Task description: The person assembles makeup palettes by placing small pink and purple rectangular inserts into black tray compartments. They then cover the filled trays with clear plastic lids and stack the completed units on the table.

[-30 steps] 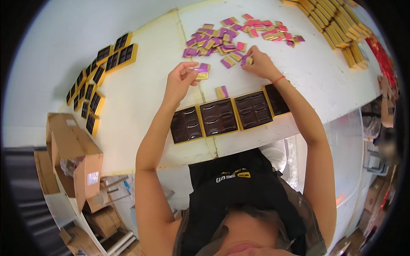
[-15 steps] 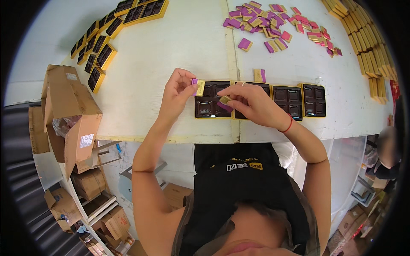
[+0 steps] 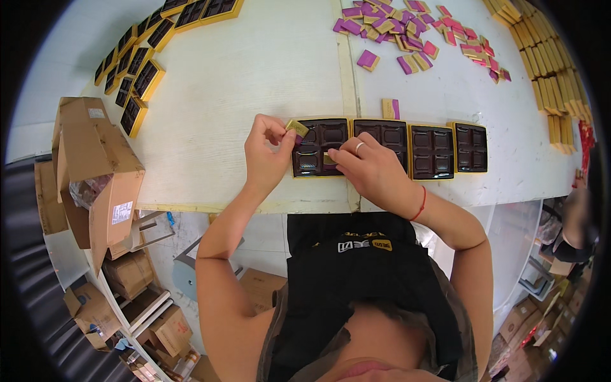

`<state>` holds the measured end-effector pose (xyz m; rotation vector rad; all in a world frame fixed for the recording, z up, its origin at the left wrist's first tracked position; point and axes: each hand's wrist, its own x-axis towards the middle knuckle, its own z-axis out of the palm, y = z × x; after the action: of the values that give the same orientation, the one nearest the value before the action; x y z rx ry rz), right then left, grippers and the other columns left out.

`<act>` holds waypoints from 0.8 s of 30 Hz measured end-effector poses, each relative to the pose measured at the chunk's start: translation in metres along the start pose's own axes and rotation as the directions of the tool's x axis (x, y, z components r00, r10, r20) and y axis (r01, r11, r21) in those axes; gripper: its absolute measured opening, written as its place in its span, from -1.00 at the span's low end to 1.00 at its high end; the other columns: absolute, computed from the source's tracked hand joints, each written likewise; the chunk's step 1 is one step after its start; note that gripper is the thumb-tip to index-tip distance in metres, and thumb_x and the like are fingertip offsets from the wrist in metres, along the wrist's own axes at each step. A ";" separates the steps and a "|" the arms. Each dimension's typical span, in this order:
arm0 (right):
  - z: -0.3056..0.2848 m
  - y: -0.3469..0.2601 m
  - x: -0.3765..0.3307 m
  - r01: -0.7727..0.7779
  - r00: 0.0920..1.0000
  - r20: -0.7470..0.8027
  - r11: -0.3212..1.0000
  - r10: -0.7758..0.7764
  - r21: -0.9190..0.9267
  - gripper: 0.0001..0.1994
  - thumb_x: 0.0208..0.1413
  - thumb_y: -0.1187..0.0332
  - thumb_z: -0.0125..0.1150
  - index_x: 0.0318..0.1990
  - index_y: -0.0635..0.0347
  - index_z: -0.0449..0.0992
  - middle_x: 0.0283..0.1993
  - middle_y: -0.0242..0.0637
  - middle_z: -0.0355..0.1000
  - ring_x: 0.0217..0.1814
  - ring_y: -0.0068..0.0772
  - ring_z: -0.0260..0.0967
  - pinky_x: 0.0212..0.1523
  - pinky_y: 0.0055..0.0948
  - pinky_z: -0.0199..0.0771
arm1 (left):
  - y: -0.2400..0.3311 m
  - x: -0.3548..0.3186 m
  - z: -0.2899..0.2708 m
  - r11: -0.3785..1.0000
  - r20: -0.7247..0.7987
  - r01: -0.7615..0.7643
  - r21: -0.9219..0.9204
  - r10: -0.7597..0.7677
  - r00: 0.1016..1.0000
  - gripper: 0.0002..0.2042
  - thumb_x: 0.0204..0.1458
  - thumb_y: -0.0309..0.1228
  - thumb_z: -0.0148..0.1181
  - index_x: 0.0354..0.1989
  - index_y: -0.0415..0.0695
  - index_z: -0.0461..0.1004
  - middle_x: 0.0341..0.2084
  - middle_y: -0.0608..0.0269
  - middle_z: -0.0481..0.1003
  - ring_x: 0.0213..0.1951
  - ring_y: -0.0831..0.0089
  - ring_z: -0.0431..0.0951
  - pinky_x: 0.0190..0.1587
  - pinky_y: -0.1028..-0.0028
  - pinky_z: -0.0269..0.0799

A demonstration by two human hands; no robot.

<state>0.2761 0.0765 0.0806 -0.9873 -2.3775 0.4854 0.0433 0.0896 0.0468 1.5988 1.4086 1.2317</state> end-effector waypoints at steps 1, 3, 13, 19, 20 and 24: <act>0.000 0.000 0.000 0.021 1.000 -0.020 0.999 -0.022 -0.031 -0.76 -0.05 0.52 0.23 -0.15 0.22 0.55 -0.29 -0.30 0.39 -0.20 -0.25 0.37 -0.24 -0.33 0.50 | 0.004 -0.002 -0.001 1.000 0.000 -0.002 0.001 0.002 1.000 -0.80 0.14 -0.57 0.20 -0.07 -0.21 0.45 -0.33 0.33 0.41 -0.34 0.59 0.37 -0.19 0.54 0.33; -0.001 -0.001 0.000 0.061 0.996 -0.057 0.994 -0.067 -0.095 -0.73 -0.05 0.49 0.23 -0.13 0.26 0.56 -0.28 -0.32 0.38 -0.19 -0.29 0.35 -0.21 -0.35 0.48 | 0.012 -0.002 0.000 0.998 0.006 -0.032 0.059 0.032 0.999 -0.83 0.13 -0.57 0.20 -0.11 -0.21 0.44 -0.31 0.31 0.41 -0.29 0.56 0.37 -0.13 0.53 0.32; -0.006 -0.015 -0.010 0.123 0.990 0.098 0.959 -0.101 -0.256 -0.68 -0.02 0.38 0.33 -0.08 0.28 0.57 -0.14 -0.32 0.41 -0.09 -0.30 0.35 -0.12 -0.31 0.39 | 0.010 -0.007 0.009 0.945 0.036 -0.147 0.291 0.143 0.989 -0.88 0.04 -0.54 0.30 -0.27 -0.12 0.52 -0.22 0.24 0.47 -0.08 0.28 0.41 0.03 0.35 0.27; -0.046 0.034 0.004 -0.070 0.978 -0.202 0.995 0.055 -0.067 -0.83 -0.06 0.53 0.18 -0.28 0.14 0.60 -0.26 -0.26 0.48 -0.19 -0.14 0.44 -0.16 -0.23 0.49 | 0.019 -0.013 0.005 0.696 0.173 -0.381 0.608 0.352 0.920 -0.77 -0.05 -0.49 0.37 -0.18 -0.03 0.61 -0.28 0.29 0.55 -0.13 0.30 0.46 0.12 0.25 0.25; -0.056 0.050 0.006 -0.175 0.967 -0.202 0.981 0.156 -0.081 -0.83 -0.04 0.54 0.18 -0.26 0.17 0.60 -0.26 -0.27 0.48 -0.17 -0.13 0.45 -0.12 -0.24 0.51 | 0.019 -0.013 0.004 0.583 0.220 -0.454 0.673 0.428 0.876 -0.76 -0.05 -0.48 0.36 -0.16 -0.03 0.62 -0.28 0.29 0.55 -0.13 0.31 0.46 0.13 0.23 0.24; -0.067 0.118 0.009 -0.143 0.988 0.077 0.986 0.137 0.085 -0.79 0.00 0.54 0.25 -0.16 0.21 0.59 -0.07 -0.19 0.45 -0.11 -0.13 0.44 -0.06 -0.25 0.49 | 0.024 -0.004 0.005 0.481 0.310 -0.545 0.686 0.485 0.818 -0.82 -0.02 -0.45 0.34 -0.20 -0.04 0.63 -0.32 0.34 0.53 -0.14 0.32 0.46 0.13 0.19 0.24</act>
<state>0.3739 0.1705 0.0782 -1.1179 -2.3347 0.6854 0.0564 0.0816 0.0662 2.8051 1.5391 0.8678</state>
